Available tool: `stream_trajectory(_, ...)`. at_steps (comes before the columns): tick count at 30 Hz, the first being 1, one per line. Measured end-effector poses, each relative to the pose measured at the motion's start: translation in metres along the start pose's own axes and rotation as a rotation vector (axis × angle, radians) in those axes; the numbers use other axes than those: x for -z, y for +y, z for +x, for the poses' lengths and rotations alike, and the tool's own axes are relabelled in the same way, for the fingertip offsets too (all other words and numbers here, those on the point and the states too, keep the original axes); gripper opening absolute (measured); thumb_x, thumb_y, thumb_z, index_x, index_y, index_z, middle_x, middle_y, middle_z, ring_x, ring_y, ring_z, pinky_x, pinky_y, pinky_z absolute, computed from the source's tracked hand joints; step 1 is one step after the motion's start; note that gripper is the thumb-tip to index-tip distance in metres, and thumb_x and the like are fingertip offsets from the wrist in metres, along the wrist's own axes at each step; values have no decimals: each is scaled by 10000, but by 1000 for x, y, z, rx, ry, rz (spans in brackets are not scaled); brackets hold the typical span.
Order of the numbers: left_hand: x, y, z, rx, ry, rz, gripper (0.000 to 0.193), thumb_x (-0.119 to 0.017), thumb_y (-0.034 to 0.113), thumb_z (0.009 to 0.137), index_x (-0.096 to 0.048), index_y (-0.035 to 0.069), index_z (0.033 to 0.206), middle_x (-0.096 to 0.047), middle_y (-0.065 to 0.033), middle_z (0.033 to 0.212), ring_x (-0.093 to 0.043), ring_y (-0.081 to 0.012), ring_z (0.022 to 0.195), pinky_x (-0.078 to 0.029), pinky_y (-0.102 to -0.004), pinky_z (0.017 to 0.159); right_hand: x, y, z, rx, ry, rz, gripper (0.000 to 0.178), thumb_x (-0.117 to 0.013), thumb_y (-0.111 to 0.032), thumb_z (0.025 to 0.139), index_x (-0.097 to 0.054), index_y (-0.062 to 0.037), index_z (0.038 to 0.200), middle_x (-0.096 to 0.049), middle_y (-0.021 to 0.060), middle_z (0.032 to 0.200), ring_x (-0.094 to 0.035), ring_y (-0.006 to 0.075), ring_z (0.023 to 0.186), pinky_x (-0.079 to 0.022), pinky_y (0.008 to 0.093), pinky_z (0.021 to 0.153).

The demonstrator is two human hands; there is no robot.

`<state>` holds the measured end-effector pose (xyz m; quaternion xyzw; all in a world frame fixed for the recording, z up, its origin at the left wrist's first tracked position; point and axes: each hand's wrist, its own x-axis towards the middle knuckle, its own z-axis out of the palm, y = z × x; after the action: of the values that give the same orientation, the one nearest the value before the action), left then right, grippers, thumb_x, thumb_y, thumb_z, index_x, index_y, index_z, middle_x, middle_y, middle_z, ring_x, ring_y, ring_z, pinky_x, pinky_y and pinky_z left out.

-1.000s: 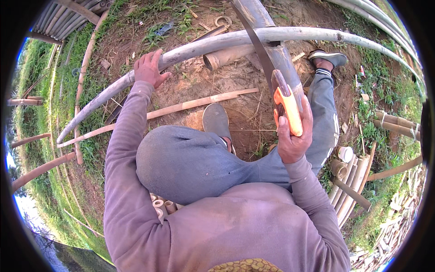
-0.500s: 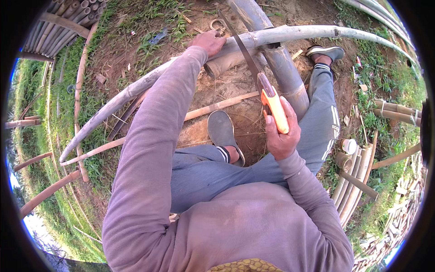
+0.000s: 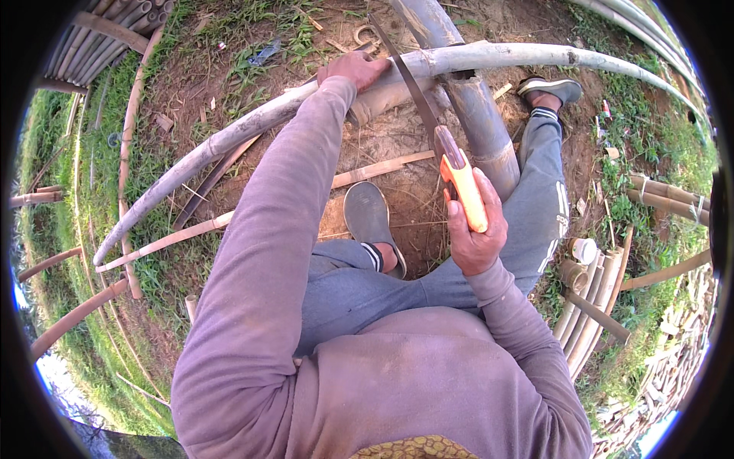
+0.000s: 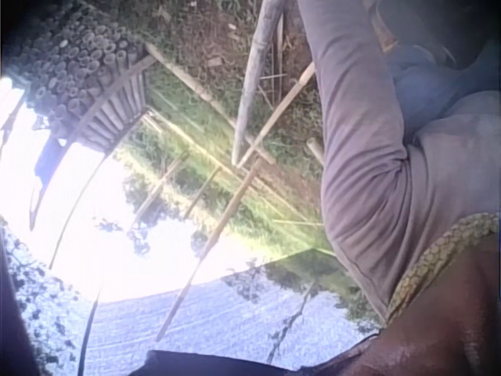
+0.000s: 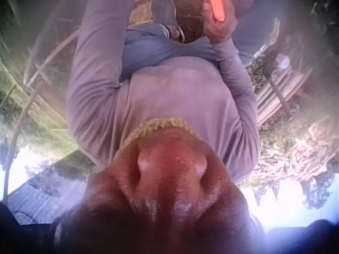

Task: The person uses a hand saw to cut long bamboo poles into shorter segments. They position each pole on a support, saw through it, and then move the cut pieces aside. The process is repeated for multiple bamboo poles.

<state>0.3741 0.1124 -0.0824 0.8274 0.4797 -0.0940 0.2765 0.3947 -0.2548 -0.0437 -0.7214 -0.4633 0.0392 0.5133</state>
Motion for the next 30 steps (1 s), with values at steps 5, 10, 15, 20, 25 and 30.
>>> stream_trajectory(5,-4,-2,6,6,15,3,780,-501,747,947,-691,206,1474,-698,-95,1477,-650,-311,1373,-467,-441,1174,-1,-2,-2,-39,-24,32,588,-788,-104,972,-556,124,1462,-663,291,1414,-700,365,1282,-560,416,1075)
stream_trajectory(10,-6,-3,7,-12,38,14,774,-494,746,953,-698,202,1465,-715,-96,1449,-664,-312,1354,-480,-443,1160,-3,-9,1,-81,-42,27,584,-780,-77,968,-552,121,1468,-686,272,1389,-721,341,1243,-572,404,1058)
stream_trajectory(15,-7,-2,1,-5,67,55,757,-488,747,954,-707,221,1452,-720,-91,1440,-671,-303,1345,-498,-431,1133,7,-7,-12,-167,-57,124,567,-762,-14,960,-554,110,1472,-701,236,1382,-736,280,1207,-581,369,1037)
stream_trajectory(20,-10,0,1,-13,81,65,724,-487,747,956,-726,250,1425,-744,-86,1398,-689,-294,1318,-502,-433,1118,-32,10,24,-115,14,162,534,-754,-7,961,-583,92,1457,-724,211,1348,-742,258,1190,-583,365,1021)
stream_trajectory(25,-4,1,-3,-10,80,64,720,-489,757,954,-732,260,1413,-758,-83,1369,-694,-294,1309,-489,-434,1126,-33,5,35,-123,-17,123,530,-751,1,957,-585,92,1452,-706,229,1369,-740,272,1192,-588,373,1013)
stream_trajectory(30,-8,0,-5,-16,59,31,737,-481,770,955,-729,250,1415,-759,-82,1368,-691,-299,1311,-463,-454,1149,11,-16,-33,-318,-10,264,533,-735,29,955,-575,96,1459,-699,232,1379,-740,263,1197,-599,353,996)
